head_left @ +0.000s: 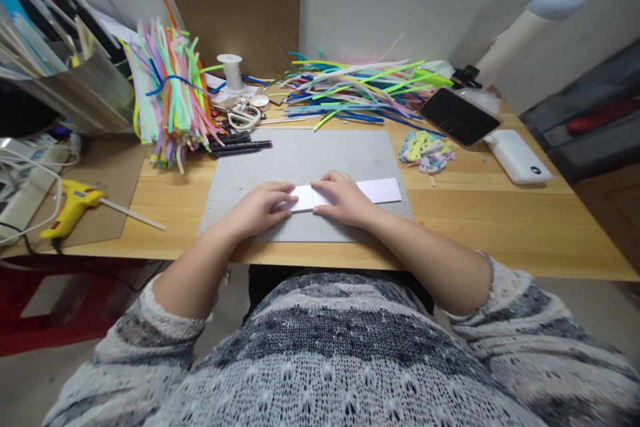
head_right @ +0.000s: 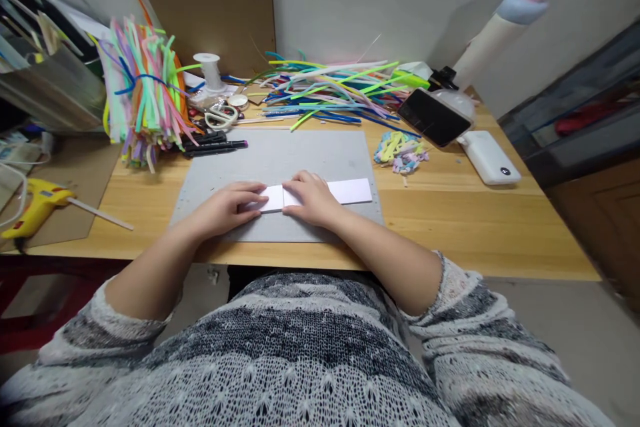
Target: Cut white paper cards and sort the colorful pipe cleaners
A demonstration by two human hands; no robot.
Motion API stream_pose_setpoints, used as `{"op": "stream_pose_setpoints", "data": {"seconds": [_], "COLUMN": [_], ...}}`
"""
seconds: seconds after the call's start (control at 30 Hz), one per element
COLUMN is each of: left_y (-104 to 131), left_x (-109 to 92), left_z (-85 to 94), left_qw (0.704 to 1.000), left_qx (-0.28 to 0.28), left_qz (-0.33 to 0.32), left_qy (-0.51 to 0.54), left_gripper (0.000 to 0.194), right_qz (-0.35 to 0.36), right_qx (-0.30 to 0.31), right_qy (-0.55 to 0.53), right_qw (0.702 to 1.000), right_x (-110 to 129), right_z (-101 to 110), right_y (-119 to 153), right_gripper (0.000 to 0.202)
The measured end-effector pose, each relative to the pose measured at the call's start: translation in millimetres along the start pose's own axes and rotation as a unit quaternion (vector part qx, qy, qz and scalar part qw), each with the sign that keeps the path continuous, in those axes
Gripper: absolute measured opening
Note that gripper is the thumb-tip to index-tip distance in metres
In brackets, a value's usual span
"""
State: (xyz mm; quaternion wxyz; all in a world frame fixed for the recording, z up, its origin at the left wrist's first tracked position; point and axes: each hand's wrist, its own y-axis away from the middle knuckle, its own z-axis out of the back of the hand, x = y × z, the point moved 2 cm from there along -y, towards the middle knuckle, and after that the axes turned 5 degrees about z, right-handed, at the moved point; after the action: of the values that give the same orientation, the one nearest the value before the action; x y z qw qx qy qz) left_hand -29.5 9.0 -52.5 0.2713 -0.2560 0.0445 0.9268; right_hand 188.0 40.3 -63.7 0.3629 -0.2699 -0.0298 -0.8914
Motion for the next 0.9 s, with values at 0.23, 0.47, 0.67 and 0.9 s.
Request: {"op": "stream_pose_setpoints", "data": {"seconds": [0.23,0.47,0.67,0.9], "left_y": [1.8,2.8,3.2,3.0], "left_x": [0.9,0.5,-0.4,-12.8], "left_z": [-1.0,1.4,0.1,2.5], "left_qw": [1.000,1.000,1.000,1.000], "left_qx": [-0.010,-0.005,-0.007,-0.010], "left_qz": [-0.019,-0.018,-0.011,-0.005], "left_qy": [0.000,0.017,0.018,-0.026], "left_gripper": [0.027,0.026,0.026,0.024], "right_qz": [0.010,0.000,0.000,0.003], "right_qx": [0.005,-0.006,0.012,0.011], "right_qy": [-0.002,-0.002,-0.011,-0.020], "right_qw": [1.000,1.000,1.000,1.000], "right_x": [0.0,2.4,3.5,4.3], "right_z": [1.9,1.3,2.2,2.9], "right_y": [-1.7,-0.1,0.1,-0.8], "right_gripper": [0.052,0.052,0.047,0.046]}}
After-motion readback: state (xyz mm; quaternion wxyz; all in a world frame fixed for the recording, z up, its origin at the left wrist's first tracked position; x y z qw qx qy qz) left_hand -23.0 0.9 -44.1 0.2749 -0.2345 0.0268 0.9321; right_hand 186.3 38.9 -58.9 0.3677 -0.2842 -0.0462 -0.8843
